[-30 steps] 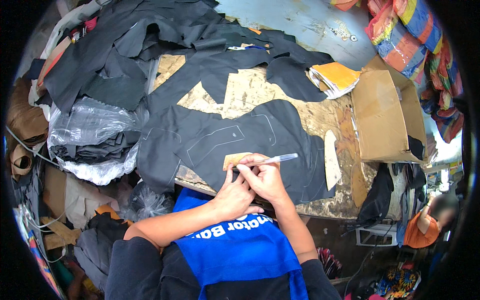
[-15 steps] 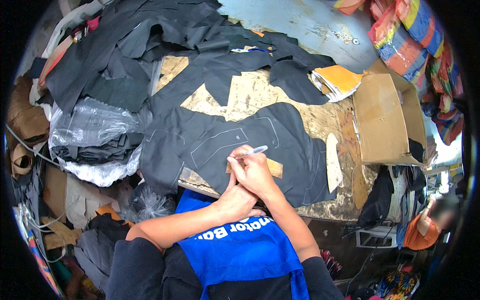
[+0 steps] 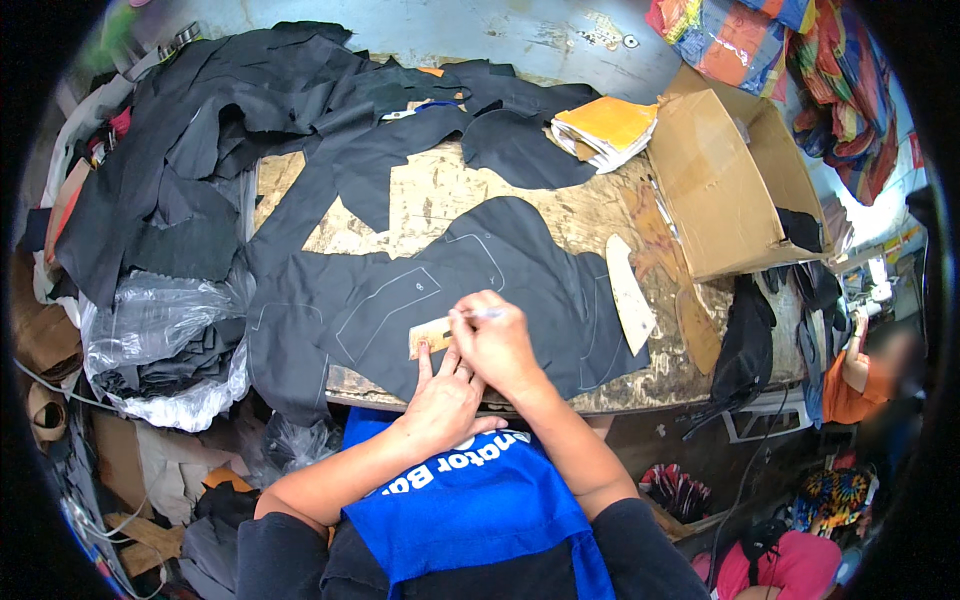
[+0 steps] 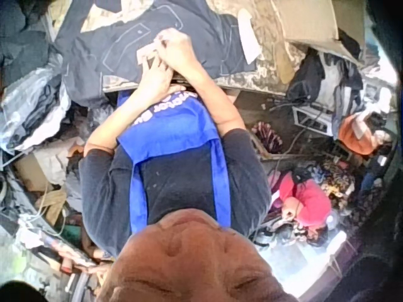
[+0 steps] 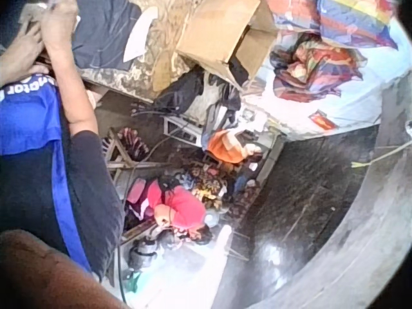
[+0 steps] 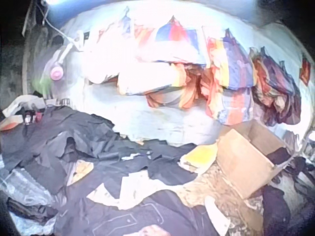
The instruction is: The person places cardboard pattern pieces onto a large black fabric sheet and traces their outlines with a white marker. The person repeatedly repositions the patterns and traces multiple shapes on the fabric.
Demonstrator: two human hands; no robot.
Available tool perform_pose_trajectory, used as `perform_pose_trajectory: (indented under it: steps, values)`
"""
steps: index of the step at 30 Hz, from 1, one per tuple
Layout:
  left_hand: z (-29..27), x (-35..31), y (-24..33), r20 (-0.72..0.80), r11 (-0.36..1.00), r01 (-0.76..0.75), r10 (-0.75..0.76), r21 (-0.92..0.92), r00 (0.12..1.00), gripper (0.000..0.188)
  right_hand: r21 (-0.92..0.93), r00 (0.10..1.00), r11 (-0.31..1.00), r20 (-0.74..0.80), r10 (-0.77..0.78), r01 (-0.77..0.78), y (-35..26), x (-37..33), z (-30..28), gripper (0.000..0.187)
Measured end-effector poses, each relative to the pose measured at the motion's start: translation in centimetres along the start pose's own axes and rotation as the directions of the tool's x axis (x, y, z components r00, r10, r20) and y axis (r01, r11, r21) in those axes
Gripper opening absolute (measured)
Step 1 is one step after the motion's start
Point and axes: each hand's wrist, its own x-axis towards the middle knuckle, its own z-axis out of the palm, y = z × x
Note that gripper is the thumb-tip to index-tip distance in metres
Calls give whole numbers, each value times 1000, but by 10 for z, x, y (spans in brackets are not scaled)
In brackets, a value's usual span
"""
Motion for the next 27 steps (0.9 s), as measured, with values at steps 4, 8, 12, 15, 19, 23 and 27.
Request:
perform_pose_trajectory:
  steps: [4, 8, 12, 15, 19, 23, 27]
  values:
    - [-9, 6, 6, -64, 999, 34, -32, 32, 997, 99, 80, 995, 994, -66, 80, -75, 17, -2, -19, 10]
    - [-20, 14, 8, -63, 996, 58, -54, 72, 997, 93, 76, 983, 988, -117, 143, -135, 29, -9, -31, 10]
    - [-32, 23, 12, -40, 992, 69, -66, 101, 997, 83, 118, 959, 975, -191, 210, -190, 35, -23, -40, 9]
    - [-40, 30, 14, 7, 992, 78, -79, 98, 997, 76, 212, 946, 956, -212, 246, -201, 39, -30, -40, 7]
    - [-50, 40, 8, 76, 995, 54, -60, 81, 995, 63, 174, 947, 969, -241, 212, -172, 43, -33, -35, 8]
    - [-56, 53, -6, 164, 999, 52, -52, 2, 985, 47, 14, 973, 997, -216, 77, -76, 35, -38, -42, 8]
    - [-68, 78, -27, 319, 993, 33, 6, -116, 948, 53, -110, 991, 986, 28, 128, -124, 20, -45, -61, 9]
